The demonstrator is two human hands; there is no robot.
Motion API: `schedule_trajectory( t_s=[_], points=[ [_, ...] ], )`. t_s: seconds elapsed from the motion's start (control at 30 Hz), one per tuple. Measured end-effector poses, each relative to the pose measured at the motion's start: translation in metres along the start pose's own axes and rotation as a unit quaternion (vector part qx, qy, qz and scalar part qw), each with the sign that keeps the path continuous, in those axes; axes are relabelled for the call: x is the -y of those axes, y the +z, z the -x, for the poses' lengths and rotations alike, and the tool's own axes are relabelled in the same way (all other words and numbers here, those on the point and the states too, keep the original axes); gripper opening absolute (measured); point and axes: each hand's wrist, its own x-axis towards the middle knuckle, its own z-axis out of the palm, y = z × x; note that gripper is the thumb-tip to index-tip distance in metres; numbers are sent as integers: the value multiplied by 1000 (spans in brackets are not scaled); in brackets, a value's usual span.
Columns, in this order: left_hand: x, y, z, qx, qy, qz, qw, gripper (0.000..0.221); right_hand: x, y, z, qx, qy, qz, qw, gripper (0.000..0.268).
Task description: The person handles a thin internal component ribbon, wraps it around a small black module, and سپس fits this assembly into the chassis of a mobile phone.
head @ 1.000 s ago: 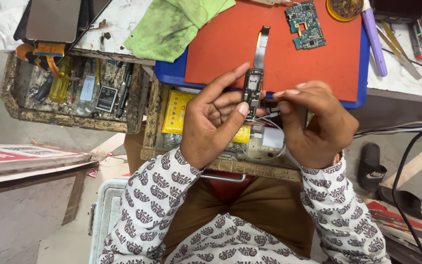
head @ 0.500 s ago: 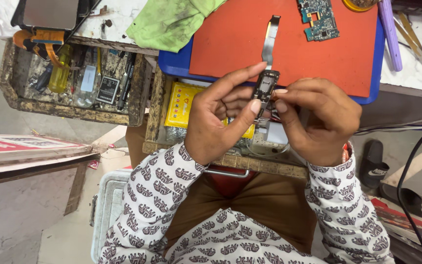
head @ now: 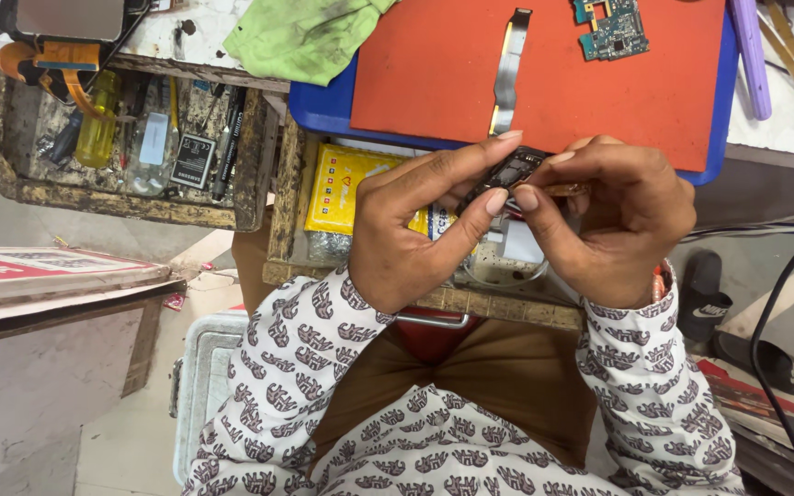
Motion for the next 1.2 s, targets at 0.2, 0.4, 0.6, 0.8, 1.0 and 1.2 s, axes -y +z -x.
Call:
schedule_trajectory(
  t_s=[0.2,0.4,0.6,0.8,1.0,1.2],
  points=[
    [-2,-1,1,4,35,-33,999,31,0,0,0,-8,7,3,1000,32],
    [-1,0,1,6,53,-42,998,32,-3,1,5,-18,12,-11,1000,34],
    [-2,1,0,-6,92,-66,994,35,-3,1,6,-19,7,-5,1000,35],
    [-2,-1,1,6,84,-92,992,38,-2,2,5,-13,9,1,1000,33],
    [-5,0,-1,-6,119,-74,990,36,-1,1,1,-19,-31,41,999,32],
    [-2,1,-1,-13,130,-77,988,39,-4,0,3,-26,-62,56,996,27]
  ],
)
